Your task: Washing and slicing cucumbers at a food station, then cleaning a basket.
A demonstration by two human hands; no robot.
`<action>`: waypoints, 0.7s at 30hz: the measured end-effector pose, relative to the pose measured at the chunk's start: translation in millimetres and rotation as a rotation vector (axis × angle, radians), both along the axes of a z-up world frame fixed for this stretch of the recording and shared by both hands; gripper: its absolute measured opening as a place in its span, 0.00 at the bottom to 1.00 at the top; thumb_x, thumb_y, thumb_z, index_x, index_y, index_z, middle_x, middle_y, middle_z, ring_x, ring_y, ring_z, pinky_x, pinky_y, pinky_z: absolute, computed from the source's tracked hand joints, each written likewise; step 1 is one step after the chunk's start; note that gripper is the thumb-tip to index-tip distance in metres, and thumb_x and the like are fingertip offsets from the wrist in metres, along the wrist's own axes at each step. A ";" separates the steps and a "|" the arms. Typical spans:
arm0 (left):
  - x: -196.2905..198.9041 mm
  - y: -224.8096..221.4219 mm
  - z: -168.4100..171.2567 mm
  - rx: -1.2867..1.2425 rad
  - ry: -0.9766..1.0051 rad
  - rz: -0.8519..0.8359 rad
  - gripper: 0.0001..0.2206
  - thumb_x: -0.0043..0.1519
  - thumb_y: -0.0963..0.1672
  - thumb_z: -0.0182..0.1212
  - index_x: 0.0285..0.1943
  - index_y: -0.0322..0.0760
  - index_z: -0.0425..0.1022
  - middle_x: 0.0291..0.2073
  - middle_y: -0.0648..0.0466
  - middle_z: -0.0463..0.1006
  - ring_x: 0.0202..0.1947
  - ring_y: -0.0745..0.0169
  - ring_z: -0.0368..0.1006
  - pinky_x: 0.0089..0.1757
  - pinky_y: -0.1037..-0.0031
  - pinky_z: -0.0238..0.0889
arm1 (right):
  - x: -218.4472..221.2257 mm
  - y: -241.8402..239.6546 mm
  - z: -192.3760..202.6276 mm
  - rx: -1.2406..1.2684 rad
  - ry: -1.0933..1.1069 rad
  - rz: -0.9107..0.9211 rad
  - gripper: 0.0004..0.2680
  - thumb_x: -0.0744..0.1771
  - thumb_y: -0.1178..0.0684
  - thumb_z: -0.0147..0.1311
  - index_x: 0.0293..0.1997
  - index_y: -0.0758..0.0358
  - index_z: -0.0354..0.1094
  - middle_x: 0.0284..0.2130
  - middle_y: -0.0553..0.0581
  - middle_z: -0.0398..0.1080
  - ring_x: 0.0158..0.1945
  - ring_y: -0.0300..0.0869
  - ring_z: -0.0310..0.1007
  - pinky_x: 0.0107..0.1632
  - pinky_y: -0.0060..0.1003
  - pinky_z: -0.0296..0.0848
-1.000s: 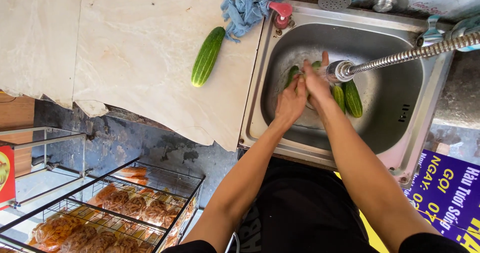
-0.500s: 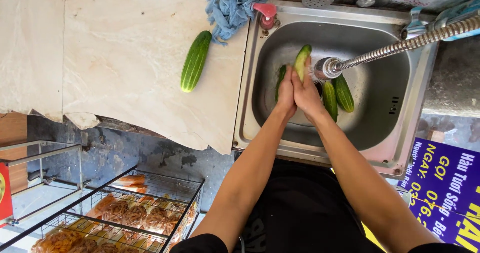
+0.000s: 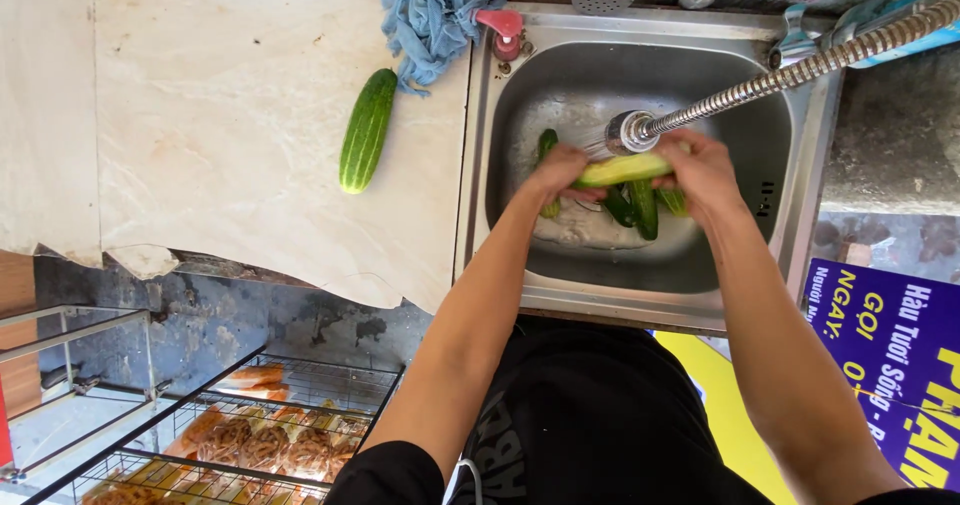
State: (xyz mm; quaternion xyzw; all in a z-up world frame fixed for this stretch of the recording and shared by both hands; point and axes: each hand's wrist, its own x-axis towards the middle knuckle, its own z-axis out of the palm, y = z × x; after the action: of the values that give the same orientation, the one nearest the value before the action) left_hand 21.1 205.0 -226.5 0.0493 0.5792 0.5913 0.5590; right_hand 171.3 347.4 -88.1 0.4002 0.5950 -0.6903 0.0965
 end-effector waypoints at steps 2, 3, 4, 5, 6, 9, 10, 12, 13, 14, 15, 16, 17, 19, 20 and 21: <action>16.4 -13.0 79.9 -0.138 -0.198 -0.272 0.21 0.71 0.49 0.40 0.44 0.29 0.77 0.25 0.46 0.80 0.19 0.60 0.75 0.24 0.71 0.70 | -22.3 8.5 -41.6 0.231 0.303 -0.473 0.15 0.70 0.54 0.60 0.60 0.74 0.69 0.41 0.52 0.77 0.40 0.35 0.74 0.39 0.31 0.73; 21.1 -9.2 67.7 -0.138 -0.193 -0.269 0.21 0.71 0.49 0.40 0.44 0.29 0.77 0.25 0.46 0.80 0.19 0.60 0.75 0.24 0.71 0.70 | -34.4 -12.3 -38.8 0.230 0.309 -0.471 0.15 0.70 0.54 0.60 0.60 0.74 0.69 0.41 0.52 0.77 0.40 0.35 0.74 0.39 0.31 0.73; 25.0 -6.3 55.1 -0.109 -0.167 -0.189 0.20 0.71 0.49 0.39 0.42 0.31 0.76 0.22 0.50 0.76 0.16 0.65 0.67 0.21 0.73 0.61 | -47.3 -33.7 -36.5 0.186 0.288 -0.477 0.19 0.70 0.53 0.58 0.67 0.66 0.58 0.45 0.53 0.74 0.39 0.36 0.72 0.36 0.32 0.70; 28.4 -3.7 42.3 -0.081 -0.142 -0.107 0.19 0.71 0.48 0.39 0.39 0.32 0.74 0.20 0.53 0.72 0.14 0.68 0.60 0.17 0.73 0.52 | -60.4 -55.5 -34.3 0.141 0.268 -0.482 0.24 0.70 0.51 0.57 0.73 0.57 0.48 0.48 0.54 0.71 0.38 0.36 0.69 0.33 0.33 0.68; 24.4 -8.4 51.6 -0.082 -0.139 -0.098 0.19 0.71 0.48 0.39 0.39 0.32 0.74 0.20 0.53 0.72 0.14 0.68 0.60 0.17 0.73 0.52 | -63.5 -65.4 -44.9 0.138 0.272 -0.473 0.24 0.70 0.51 0.57 0.73 0.57 0.48 0.48 0.54 0.71 0.38 0.36 0.69 0.33 0.33 0.68; 17.1 -26.7 79.9 -0.223 -0.157 0.144 0.19 0.71 0.53 0.38 0.39 0.41 0.72 0.19 0.55 0.71 0.14 0.66 0.60 0.17 0.73 0.49 | -78.7 -85.5 -62.0 0.069 0.379 -0.360 0.33 0.69 0.54 0.58 0.77 0.49 0.30 0.56 0.56 0.66 0.43 0.37 0.69 0.39 0.33 0.68; 18.1 -33.1 88.6 -0.319 -0.004 0.129 0.24 0.71 0.54 0.35 0.37 0.35 0.72 0.18 0.52 0.71 0.13 0.62 0.62 0.17 0.68 0.51 | -87.3 -83.4 -58.6 0.025 0.421 -0.327 0.31 0.68 0.54 0.59 0.74 0.50 0.34 0.53 0.56 0.65 0.43 0.37 0.70 0.40 0.34 0.71; 29.1 -44.5 78.7 -0.422 0.145 0.118 0.28 0.72 0.54 0.33 0.35 0.29 0.72 0.17 0.48 0.71 0.12 0.58 0.63 0.16 0.64 0.53 | -101.2 -76.1 -56.9 -0.027 0.458 -0.290 0.30 0.67 0.55 0.60 0.72 0.50 0.37 0.50 0.56 0.65 0.42 0.38 0.70 0.42 0.35 0.73; 39.4 -49.8 60.4 -0.442 0.467 0.129 0.27 0.74 0.55 0.35 0.36 0.34 0.73 0.19 0.46 0.73 0.16 0.53 0.67 0.20 0.62 0.58 | -106.4 -70.8 -58.4 -0.129 0.379 -0.326 0.24 0.66 0.53 0.61 0.65 0.52 0.44 0.42 0.56 0.64 0.37 0.40 0.69 0.38 0.39 0.72; 47.2 -50.0 42.7 -0.444 0.794 0.137 0.25 0.77 0.55 0.38 0.37 0.39 0.74 0.22 0.44 0.75 0.20 0.48 0.70 0.25 0.60 0.63 | -113.9 -60.8 -58.4 -0.224 0.305 -0.360 0.19 0.66 0.51 0.62 0.58 0.54 0.51 0.34 0.56 0.64 0.31 0.42 0.68 0.33 0.43 0.71; 49.1 -49.5 36.4 -0.444 0.795 0.141 0.25 0.77 0.55 0.38 0.37 0.39 0.74 0.22 0.44 0.75 0.20 0.48 0.70 0.25 0.60 0.63 | -117.5 -42.6 -79.8 -0.223 0.306 -0.356 0.19 0.66 0.51 0.62 0.58 0.54 0.51 0.34 0.56 0.64 0.31 0.42 0.68 0.33 0.43 0.71; 51.5 -50.7 30.0 -0.444 1.013 0.144 0.25 0.78 0.55 0.39 0.37 0.42 0.75 0.23 0.43 0.76 0.22 0.44 0.72 0.28 0.58 0.66 | -120.8 -26.1 -101.6 -0.424 0.318 -0.414 0.17 0.67 0.48 0.63 0.52 0.56 0.52 0.31 0.58 0.64 0.30 0.45 0.68 0.33 0.45 0.72; 53.9 -51.7 23.7 -0.439 1.230 0.143 0.24 0.80 0.56 0.41 0.38 0.45 0.75 0.25 0.41 0.78 0.25 0.41 0.75 0.31 0.56 0.70 | -124.3 -9.5 -123.4 -0.626 0.328 -0.469 0.16 0.67 0.46 0.63 0.46 0.58 0.53 0.27 0.59 0.63 0.28 0.48 0.68 0.33 0.47 0.72; 45.8 -51.5 26.4 -0.432 1.106 0.168 0.24 0.79 0.56 0.41 0.39 0.42 0.77 0.27 0.40 0.79 0.26 0.41 0.75 0.32 0.56 0.70 | -123.3 -13.5 -132.5 -0.723 0.388 -0.547 0.17 0.67 0.44 0.63 0.45 0.60 0.53 0.27 0.59 0.64 0.28 0.49 0.68 0.34 0.48 0.74; 43.0 -48.6 27.6 -0.419 0.979 0.190 0.25 0.78 0.55 0.41 0.41 0.40 0.78 0.29 0.38 0.80 0.27 0.41 0.76 0.33 0.56 0.70 | -121.1 -12.5 -136.6 -0.815 0.446 -0.626 0.18 0.67 0.43 0.63 0.44 0.61 0.53 0.27 0.60 0.65 0.28 0.50 0.69 0.35 0.48 0.75; 39.5 -45.3 29.8 -0.415 0.978 0.188 0.25 0.78 0.55 0.41 0.41 0.40 0.78 0.29 0.38 0.80 0.27 0.41 0.76 0.33 0.56 0.70 | -113.6 -29.9 -121.4 -0.812 0.447 -0.629 0.18 0.67 0.43 0.63 0.44 0.61 0.53 0.27 0.60 0.65 0.28 0.50 0.69 0.35 0.48 0.75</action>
State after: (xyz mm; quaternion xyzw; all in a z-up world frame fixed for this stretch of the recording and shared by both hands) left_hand 60.5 159.6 -196.6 0.1555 0.8784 0.4200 0.1667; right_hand 57.7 317.5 -209.6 0.3329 0.1393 -0.9276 -0.0964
